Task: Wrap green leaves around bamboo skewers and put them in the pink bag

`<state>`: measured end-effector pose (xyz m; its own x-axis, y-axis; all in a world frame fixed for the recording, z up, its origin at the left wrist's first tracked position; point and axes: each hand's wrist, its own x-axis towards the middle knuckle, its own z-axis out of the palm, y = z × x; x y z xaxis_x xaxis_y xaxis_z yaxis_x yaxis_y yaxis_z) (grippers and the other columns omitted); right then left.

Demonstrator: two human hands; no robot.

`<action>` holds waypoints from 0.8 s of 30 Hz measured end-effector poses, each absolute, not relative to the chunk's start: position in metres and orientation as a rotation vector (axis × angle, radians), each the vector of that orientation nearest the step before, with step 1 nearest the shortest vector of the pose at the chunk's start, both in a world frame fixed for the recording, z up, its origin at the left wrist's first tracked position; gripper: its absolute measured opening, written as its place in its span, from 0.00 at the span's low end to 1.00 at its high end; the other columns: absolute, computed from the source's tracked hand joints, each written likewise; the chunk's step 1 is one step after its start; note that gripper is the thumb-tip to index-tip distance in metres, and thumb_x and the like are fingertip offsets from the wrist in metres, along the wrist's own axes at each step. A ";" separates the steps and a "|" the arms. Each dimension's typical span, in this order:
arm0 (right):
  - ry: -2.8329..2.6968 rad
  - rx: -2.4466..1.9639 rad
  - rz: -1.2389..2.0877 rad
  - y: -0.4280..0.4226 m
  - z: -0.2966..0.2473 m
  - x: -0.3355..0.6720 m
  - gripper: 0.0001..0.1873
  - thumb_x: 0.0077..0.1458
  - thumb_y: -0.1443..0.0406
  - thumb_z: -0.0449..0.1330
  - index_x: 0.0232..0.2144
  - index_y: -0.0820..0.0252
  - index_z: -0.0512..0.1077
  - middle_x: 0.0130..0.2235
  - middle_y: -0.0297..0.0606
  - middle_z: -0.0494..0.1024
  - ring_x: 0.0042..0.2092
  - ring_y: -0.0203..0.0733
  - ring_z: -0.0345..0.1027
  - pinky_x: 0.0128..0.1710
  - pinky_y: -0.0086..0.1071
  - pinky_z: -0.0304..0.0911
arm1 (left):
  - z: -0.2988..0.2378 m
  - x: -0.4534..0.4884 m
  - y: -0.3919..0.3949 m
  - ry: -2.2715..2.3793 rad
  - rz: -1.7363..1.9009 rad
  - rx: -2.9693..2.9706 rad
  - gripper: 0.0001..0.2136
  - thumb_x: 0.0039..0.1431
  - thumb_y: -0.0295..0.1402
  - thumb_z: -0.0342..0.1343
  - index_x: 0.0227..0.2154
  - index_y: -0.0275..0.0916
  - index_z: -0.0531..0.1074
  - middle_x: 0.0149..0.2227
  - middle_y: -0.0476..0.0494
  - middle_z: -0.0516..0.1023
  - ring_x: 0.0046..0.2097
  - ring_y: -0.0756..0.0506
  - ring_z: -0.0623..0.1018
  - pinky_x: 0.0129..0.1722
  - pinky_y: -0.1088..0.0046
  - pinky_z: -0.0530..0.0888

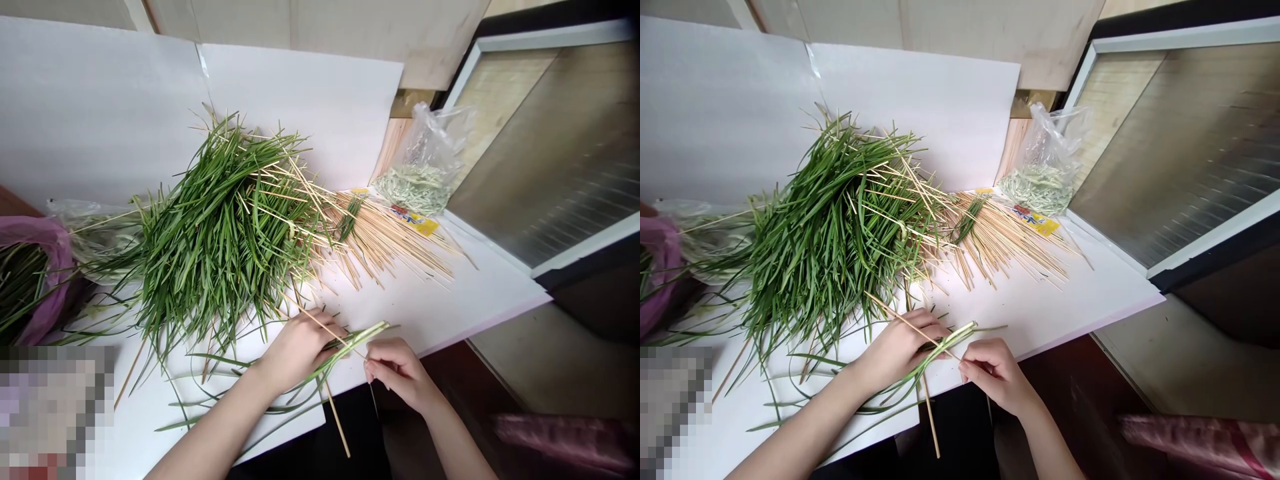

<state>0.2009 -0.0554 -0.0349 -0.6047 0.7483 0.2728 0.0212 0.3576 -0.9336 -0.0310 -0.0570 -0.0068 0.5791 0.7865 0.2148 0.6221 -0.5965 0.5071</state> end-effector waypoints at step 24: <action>-1.900 -0.698 1.296 -0.055 -0.036 0.202 0.24 0.69 0.57 0.56 0.21 0.59 0.70 0.20 0.31 0.64 0.22 0.38 0.55 0.23 0.32 0.47 | 0.014 -0.057 -0.056 0.817 1.603 1.026 0.06 0.42 0.25 0.53 0.25 0.39 0.74 0.24 0.46 0.71 0.29 0.46 0.69 0.31 0.69 0.65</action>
<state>0.2017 -0.0553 -0.0362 -0.5931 0.7623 0.2593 0.0368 0.3473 -0.9370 -0.0567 -0.0558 0.0141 -0.1167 0.9681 0.2217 -0.3899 -0.2500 0.8863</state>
